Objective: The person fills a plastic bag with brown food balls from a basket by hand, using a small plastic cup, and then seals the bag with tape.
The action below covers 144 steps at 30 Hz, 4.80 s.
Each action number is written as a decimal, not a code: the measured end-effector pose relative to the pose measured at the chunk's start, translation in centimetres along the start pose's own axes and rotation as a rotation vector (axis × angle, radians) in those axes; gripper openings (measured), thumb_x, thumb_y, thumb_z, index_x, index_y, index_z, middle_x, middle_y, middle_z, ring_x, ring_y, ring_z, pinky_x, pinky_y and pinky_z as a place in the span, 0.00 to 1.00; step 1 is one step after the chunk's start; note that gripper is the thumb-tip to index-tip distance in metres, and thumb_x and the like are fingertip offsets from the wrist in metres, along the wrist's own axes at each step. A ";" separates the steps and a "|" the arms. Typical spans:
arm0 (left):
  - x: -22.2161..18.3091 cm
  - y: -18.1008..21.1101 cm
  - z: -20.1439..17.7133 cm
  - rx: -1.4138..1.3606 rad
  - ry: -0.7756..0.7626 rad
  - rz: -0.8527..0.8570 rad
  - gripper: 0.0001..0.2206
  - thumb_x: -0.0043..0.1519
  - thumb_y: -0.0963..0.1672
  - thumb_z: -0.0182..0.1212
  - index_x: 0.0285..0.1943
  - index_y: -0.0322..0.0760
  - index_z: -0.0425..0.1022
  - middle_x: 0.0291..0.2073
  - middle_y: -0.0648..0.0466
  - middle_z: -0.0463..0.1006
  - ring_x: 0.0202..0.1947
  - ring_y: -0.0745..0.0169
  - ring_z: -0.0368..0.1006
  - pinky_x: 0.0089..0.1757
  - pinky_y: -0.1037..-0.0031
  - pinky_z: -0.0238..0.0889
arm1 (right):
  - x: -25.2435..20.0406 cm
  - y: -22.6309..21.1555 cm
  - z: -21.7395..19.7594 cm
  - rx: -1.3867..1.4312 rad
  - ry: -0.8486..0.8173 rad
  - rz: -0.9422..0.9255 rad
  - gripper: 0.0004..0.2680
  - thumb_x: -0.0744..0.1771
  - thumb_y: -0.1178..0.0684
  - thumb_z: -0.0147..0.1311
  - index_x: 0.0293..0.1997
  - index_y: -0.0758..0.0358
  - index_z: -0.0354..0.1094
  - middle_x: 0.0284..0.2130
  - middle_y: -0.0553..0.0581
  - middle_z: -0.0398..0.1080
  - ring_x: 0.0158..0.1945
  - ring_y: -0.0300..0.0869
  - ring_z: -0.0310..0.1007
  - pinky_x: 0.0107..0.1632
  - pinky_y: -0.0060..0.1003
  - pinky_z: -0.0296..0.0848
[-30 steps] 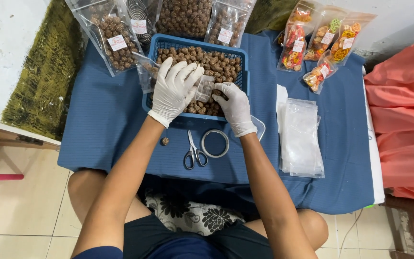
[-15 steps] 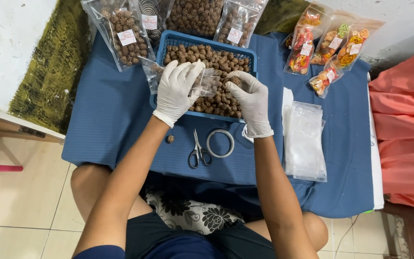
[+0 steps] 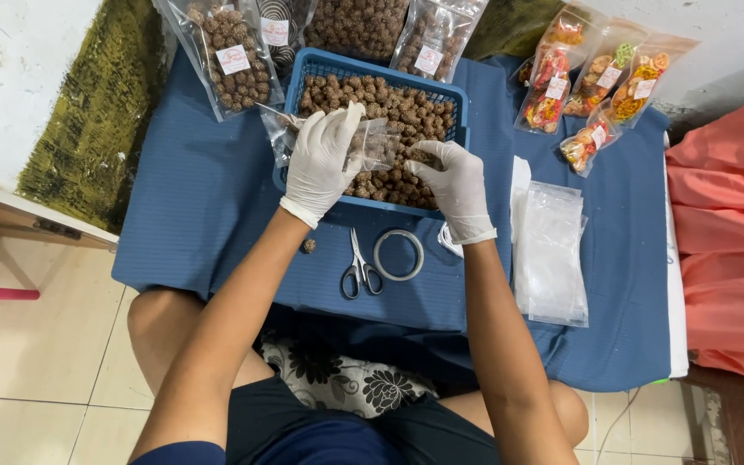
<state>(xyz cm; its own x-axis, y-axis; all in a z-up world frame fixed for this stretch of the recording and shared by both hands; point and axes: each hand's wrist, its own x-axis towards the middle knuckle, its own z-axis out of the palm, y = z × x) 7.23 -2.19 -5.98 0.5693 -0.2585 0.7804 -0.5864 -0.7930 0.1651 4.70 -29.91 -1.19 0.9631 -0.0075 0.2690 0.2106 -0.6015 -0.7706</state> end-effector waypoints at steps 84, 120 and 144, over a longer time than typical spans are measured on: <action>0.6 0.5 -2.3 -0.042 -0.013 -0.038 0.33 0.80 0.40 0.70 0.92 0.36 0.56 0.71 0.46 0.84 0.66 0.47 0.81 0.73 0.55 0.73 | 6.1 -5.2 0.0 0.041 -0.411 -0.152 0.12 0.73 0.54 0.58 0.63 0.49 0.85 0.64 0.53 0.80 0.71 0.47 0.76 0.75 0.49 0.72; 0.3 -0.3 -1.8 -0.176 -0.036 -0.125 0.40 0.76 0.40 0.77 0.94 0.37 0.52 0.74 0.46 0.81 0.72 0.44 0.78 0.74 0.54 0.72 | 4.3 1.0 5.0 -0.475 -0.152 -0.442 0.21 0.71 0.41 0.79 0.73 0.44 0.79 0.73 0.62 0.72 0.68 0.67 0.68 0.63 0.72 0.70; 0.8 -0.4 -1.1 -0.108 -0.018 -0.048 0.43 0.62 0.39 0.78 0.90 0.38 0.65 0.58 0.44 0.82 0.64 0.41 0.79 0.66 0.51 0.76 | 1.6 -1.5 1.2 1.106 -0.022 0.242 0.13 0.72 0.56 0.72 0.66 0.60 0.82 0.56 0.57 0.87 0.56 0.43 0.91 0.60 0.38 0.93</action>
<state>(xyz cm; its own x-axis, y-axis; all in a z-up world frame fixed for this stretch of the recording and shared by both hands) 7.32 -1.47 -4.75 0.6080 -0.2323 0.7592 -0.6161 -0.7411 0.2666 6.14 -28.11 -0.29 0.9991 -0.0069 0.0416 0.0402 0.4507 -0.8918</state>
